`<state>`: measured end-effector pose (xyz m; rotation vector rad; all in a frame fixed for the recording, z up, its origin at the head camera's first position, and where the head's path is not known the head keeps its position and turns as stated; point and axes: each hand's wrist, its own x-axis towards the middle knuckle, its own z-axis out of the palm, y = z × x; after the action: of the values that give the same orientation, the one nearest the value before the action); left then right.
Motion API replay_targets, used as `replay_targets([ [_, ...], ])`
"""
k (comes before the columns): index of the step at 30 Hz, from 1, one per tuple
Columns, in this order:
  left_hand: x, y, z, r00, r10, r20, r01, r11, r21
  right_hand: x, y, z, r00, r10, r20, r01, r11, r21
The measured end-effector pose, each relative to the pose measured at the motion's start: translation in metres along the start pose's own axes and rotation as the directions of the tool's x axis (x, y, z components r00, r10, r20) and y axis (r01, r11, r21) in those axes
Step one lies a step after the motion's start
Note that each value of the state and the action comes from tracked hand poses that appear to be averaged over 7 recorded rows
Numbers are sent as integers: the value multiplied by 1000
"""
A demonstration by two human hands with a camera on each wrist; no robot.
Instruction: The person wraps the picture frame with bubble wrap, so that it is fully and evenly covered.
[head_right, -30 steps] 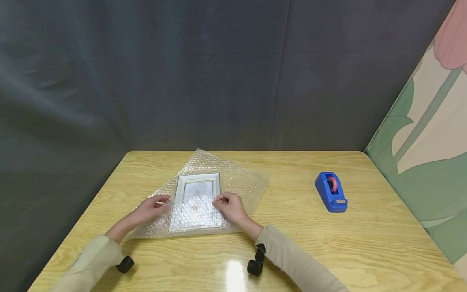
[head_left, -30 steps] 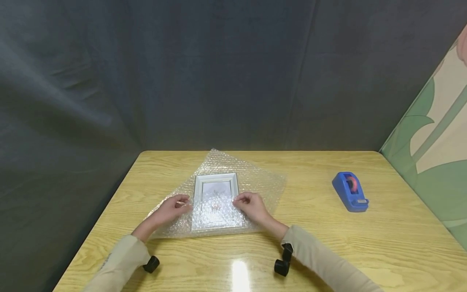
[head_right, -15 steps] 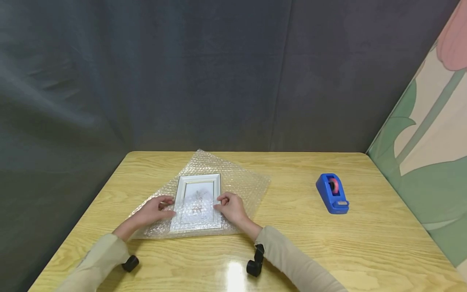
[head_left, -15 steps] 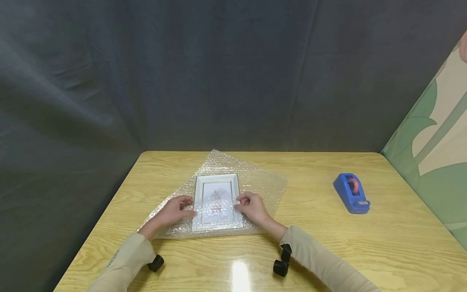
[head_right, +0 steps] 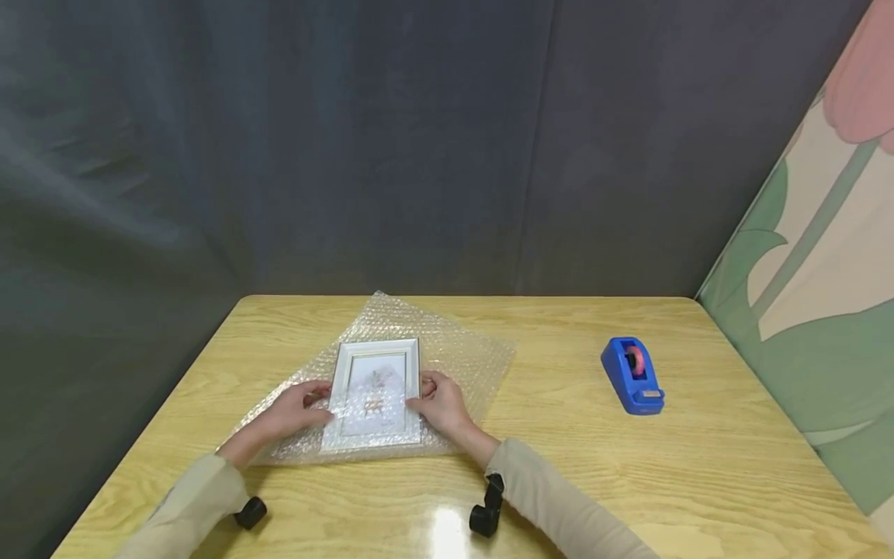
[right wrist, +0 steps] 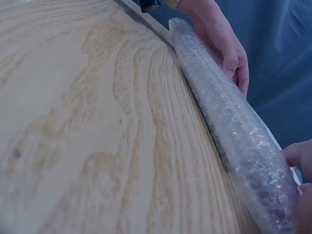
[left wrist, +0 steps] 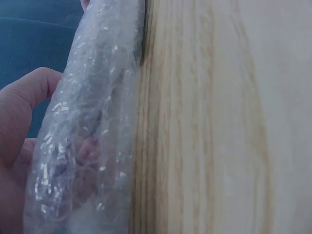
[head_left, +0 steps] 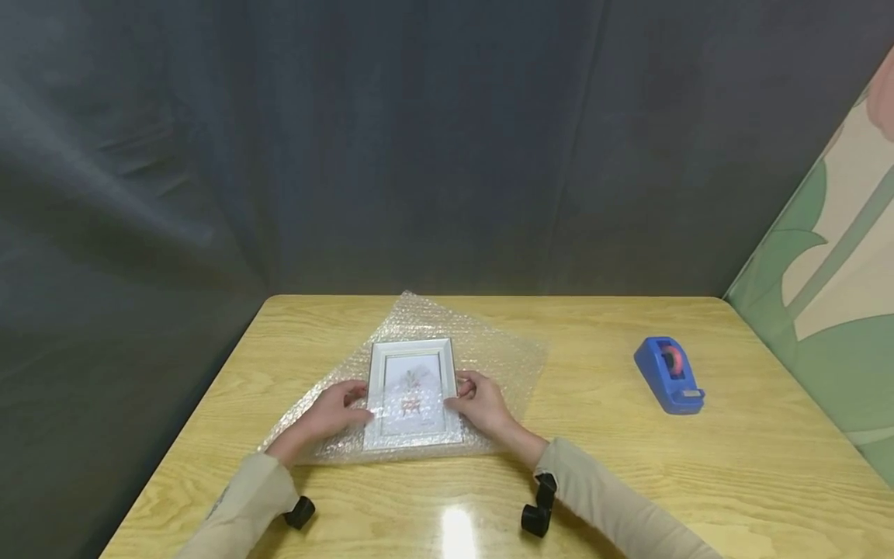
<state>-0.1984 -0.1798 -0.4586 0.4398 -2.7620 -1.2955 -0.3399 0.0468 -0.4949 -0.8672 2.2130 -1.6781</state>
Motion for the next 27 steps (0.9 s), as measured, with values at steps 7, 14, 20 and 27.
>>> replay_targets([
  [7, -3, 0, 6, 1000, -15, -13, 15, 999, -36, -4, -2, -4, 999, 33, 13, -33, 999, 27],
  [14, -12, 3, 15, 1000, -18, -18, 18, 999, -41, -14, -7, -11, 997, 46, 55, -46, 999, -13],
  [20, -12, 2, 14, 1000, 1, -6, -1, 999, -39, -12, -10, -12, 994, 66, 82, -61, 996, -60],
  [27, -7, -7, 10, 1000, 16, -2, -16, 999, -42, 14, -11, -23, 991, 4, 132, 11, 993, -114],
])
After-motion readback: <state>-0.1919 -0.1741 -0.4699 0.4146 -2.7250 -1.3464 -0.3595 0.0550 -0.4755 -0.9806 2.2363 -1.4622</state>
